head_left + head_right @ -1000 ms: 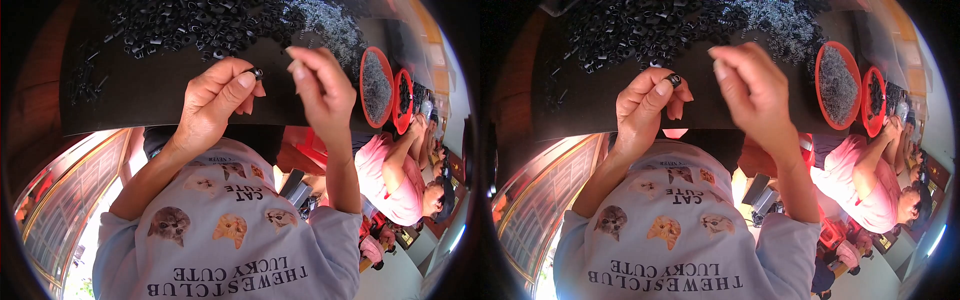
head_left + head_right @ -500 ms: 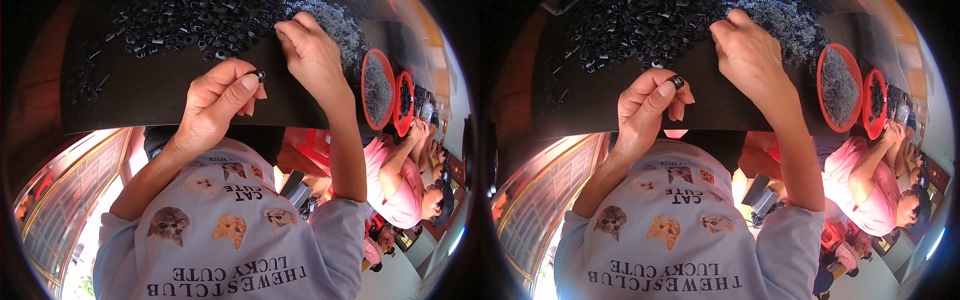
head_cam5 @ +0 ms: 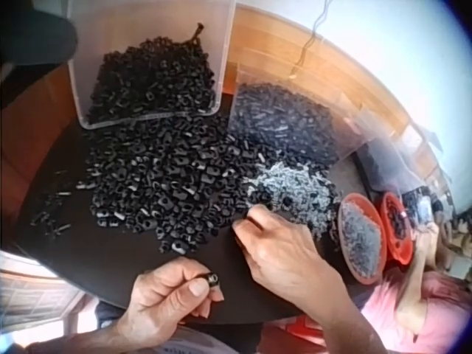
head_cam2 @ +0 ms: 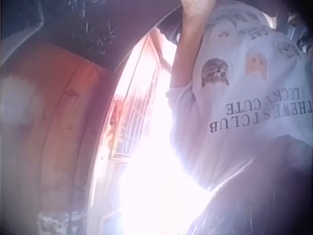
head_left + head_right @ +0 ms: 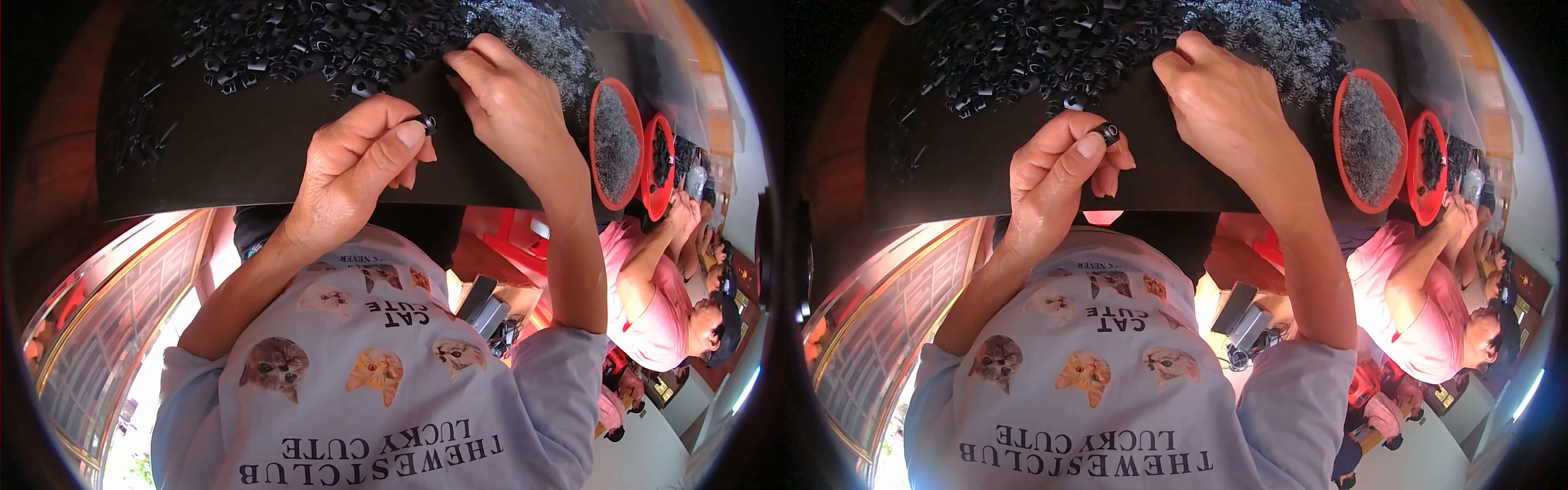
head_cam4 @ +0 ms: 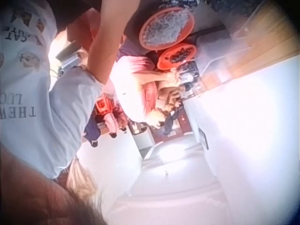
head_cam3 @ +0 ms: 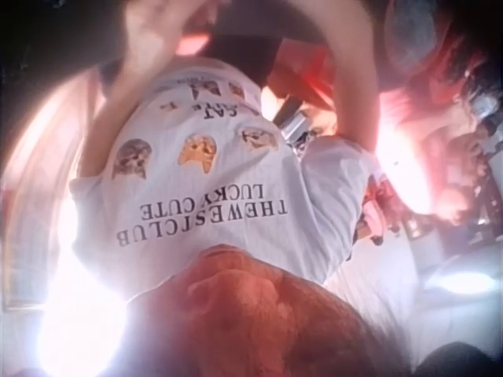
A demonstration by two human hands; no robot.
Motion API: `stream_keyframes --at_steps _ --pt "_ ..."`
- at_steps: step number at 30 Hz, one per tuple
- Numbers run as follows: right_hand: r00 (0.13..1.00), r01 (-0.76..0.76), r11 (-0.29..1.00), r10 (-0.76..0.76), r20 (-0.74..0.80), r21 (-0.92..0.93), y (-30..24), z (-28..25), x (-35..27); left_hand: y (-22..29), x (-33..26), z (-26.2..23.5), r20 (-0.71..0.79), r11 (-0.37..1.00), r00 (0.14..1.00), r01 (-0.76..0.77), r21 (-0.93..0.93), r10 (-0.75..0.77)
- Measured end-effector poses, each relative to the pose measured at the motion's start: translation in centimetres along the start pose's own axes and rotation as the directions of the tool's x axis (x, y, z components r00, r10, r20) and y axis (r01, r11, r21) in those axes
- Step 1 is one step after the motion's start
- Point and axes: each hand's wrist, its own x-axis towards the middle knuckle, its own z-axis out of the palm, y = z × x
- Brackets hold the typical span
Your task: The person empties plastic parts from a container onto the table and assembles cord locks by inserting springs into plastic components by hand.
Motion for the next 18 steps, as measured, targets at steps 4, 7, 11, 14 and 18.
stream_keyframes --at_steps 4,7,11,14,18 --pt "0.998 -0.018 1.0 0.018 0.062 -0.004 -0.1 -0.2 0.5 -0.1 0.0 0.1 -0.023 1.0 1.0 0.008 -0.023 -0.008" --pt "0.998 -0.001 1.0 0.003 0.067 -0.024 -0.5 -0.2 0.7 -0.1 -0.1 0.1 -0.018 1.0 1.0 0.009 -0.002 -0.009" --pt "0.994 -0.019 1.0 0.02 0.111 -0.016 -0.8 -0.1 1.1 0.0 -0.1 0.1 -0.026 1.0 1.0 0.006 0.004 -0.006" --pt "0.993 -0.015 1.0 0.016 0.113 -0.011 -0.9 -0.1 1.2 0.1 -0.1 0.1 -0.023 1.0 1.0 0.015 -0.01 -0.015" --pt "0.99 -0.014 1.0 0.016 0.143 -0.012 -1.0 -0.1 1.4 0.0 0.0 -0.2 -0.005 1.0 1.0 0.015 0.005 -0.015"
